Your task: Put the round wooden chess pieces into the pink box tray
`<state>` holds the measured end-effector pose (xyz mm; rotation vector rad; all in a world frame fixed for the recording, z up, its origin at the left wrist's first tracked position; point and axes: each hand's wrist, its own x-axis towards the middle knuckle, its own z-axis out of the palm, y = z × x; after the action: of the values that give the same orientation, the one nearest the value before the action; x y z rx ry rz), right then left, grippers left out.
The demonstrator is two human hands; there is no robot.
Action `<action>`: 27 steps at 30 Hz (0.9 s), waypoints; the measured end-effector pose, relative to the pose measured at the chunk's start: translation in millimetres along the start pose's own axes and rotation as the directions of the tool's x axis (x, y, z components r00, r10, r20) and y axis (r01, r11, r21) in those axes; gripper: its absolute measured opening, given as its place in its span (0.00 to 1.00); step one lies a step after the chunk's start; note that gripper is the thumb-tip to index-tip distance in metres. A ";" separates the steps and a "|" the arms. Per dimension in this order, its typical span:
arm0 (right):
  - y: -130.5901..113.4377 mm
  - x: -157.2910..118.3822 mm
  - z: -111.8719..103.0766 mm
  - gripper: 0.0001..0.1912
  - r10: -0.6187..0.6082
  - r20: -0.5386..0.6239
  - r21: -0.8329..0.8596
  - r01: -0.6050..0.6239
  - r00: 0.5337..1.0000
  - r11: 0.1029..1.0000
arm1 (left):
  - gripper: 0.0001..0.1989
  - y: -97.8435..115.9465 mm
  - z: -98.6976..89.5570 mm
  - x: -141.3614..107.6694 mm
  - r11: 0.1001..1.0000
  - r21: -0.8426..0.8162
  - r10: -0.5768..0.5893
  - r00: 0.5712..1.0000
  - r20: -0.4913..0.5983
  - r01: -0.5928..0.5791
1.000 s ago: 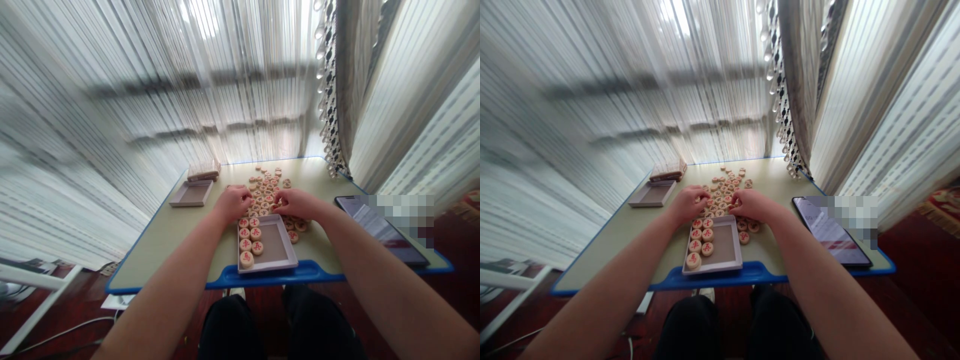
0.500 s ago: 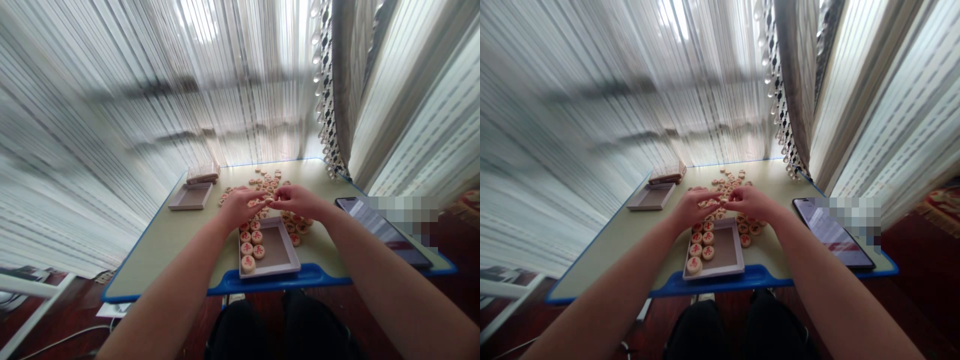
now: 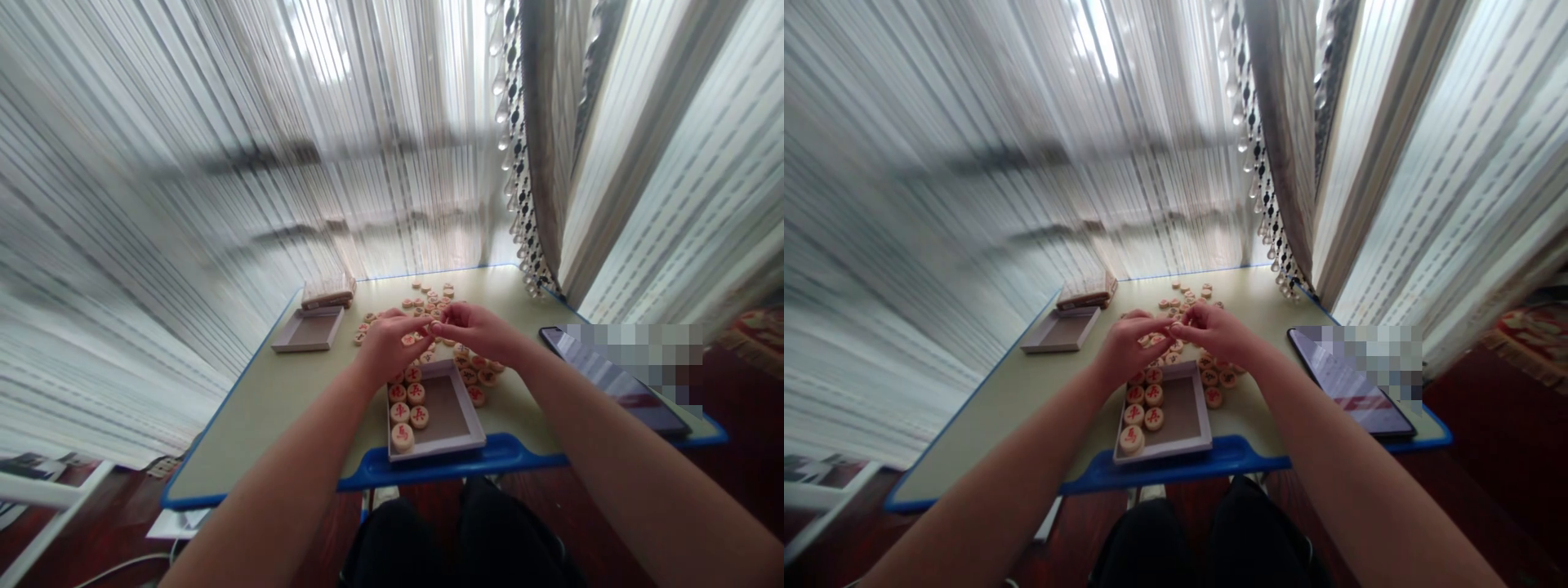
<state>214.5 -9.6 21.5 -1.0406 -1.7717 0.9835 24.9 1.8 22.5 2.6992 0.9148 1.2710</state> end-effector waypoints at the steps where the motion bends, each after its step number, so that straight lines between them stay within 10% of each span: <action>1: -0.6 -0.1 0.2 0.17 -0.011 -0.016 0.017 0.011 1.000 1.000 | 0.12 0.1 -0.1 -0.1 1.000 0.013 0.006 1.000 -0.001 -0.006; 27: -5.5 -3.5 -0.1 0.13 -0.182 -0.082 -0.029 0.180 0.980 0.983 | 0.13 6.6 -8.0 2.4 0.997 -0.014 -0.070 0.998 0.002 0.070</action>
<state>214.2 -14.7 25.6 -0.9029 -1.7755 0.7983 23.7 -4.1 31.2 2.6318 0.9872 1.2565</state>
